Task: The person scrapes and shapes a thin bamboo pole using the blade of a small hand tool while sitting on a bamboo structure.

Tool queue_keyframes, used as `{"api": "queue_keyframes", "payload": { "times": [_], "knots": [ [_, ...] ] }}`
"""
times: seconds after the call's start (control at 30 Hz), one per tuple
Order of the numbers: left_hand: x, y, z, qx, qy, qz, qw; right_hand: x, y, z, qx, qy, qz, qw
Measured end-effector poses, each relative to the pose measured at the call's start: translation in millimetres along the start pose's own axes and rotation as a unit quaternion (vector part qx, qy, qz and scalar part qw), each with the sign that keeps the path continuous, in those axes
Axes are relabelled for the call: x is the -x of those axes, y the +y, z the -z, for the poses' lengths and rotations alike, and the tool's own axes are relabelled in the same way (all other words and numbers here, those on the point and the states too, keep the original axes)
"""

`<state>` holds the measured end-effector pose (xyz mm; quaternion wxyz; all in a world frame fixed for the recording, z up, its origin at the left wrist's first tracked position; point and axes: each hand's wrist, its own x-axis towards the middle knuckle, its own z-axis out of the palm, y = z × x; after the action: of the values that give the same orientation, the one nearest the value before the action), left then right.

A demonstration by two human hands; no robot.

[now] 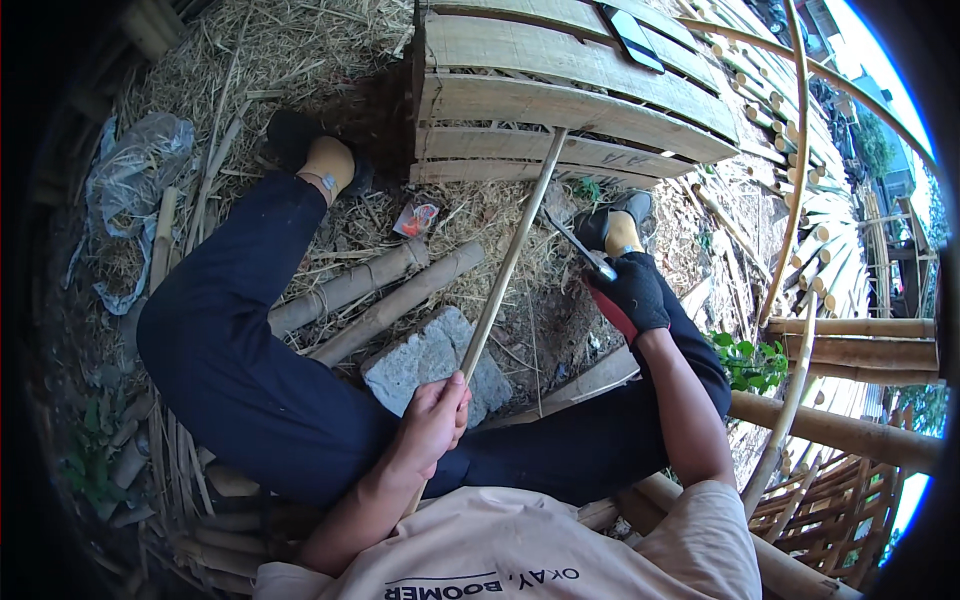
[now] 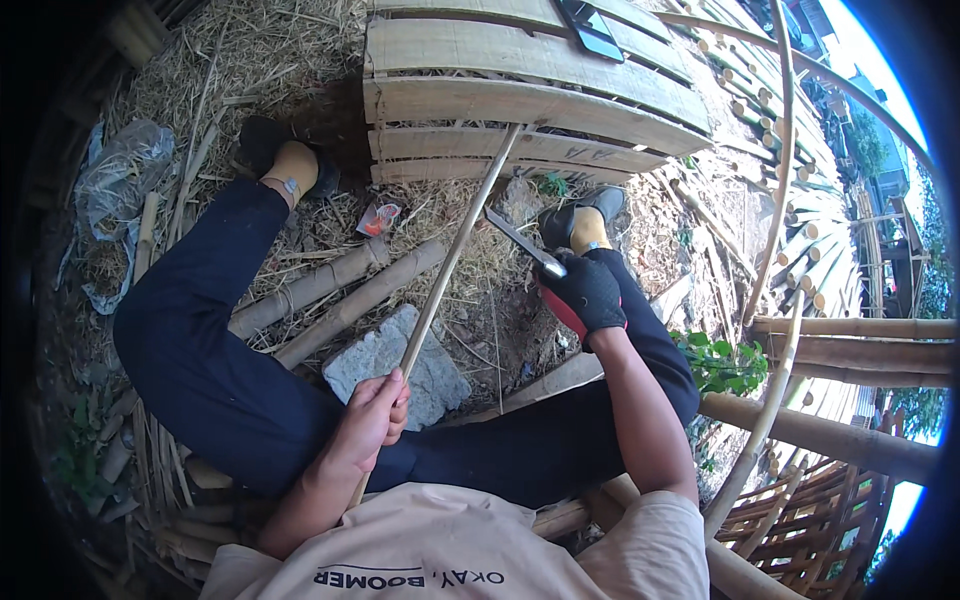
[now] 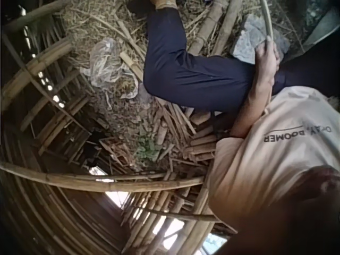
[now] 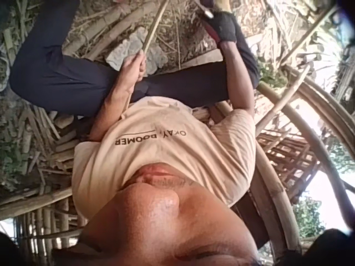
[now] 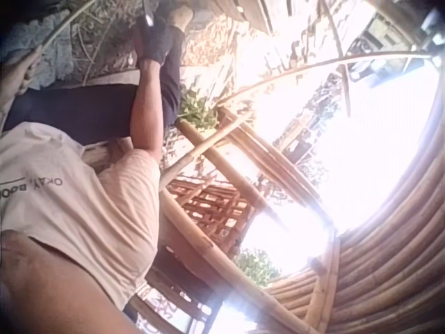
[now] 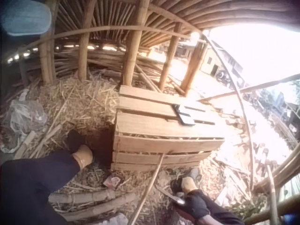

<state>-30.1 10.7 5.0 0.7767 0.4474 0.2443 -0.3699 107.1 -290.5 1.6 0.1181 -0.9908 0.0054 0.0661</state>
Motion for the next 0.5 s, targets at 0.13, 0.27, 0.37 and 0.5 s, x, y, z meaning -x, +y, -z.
{"api": "queue_keyframes", "payload": {
  "times": [0.13, 0.27, 0.37, 0.5],
  "knots": [
    [0, 1, 2, -0.002, 0.007, 0.002, 1.000, 22, -40, -2, -0.059, -0.102, 0.073, 0.990],
    [1, 2, 2, 0.004, 0.013, 0.021, 1.000, 44, -65, -4, -0.040, -0.155, 0.185, 0.970],
    [-1, 1, 0, 0.000, 0.014, 0.016, 1.000, 49, -64, -14, -0.024, -0.203, 0.191, 0.960],
    [-3, -1, -1, -0.011, 0.016, 0.012, 1.000, 49, -64, -14, -0.006, -0.207, 0.146, 0.967]
  ]
}}
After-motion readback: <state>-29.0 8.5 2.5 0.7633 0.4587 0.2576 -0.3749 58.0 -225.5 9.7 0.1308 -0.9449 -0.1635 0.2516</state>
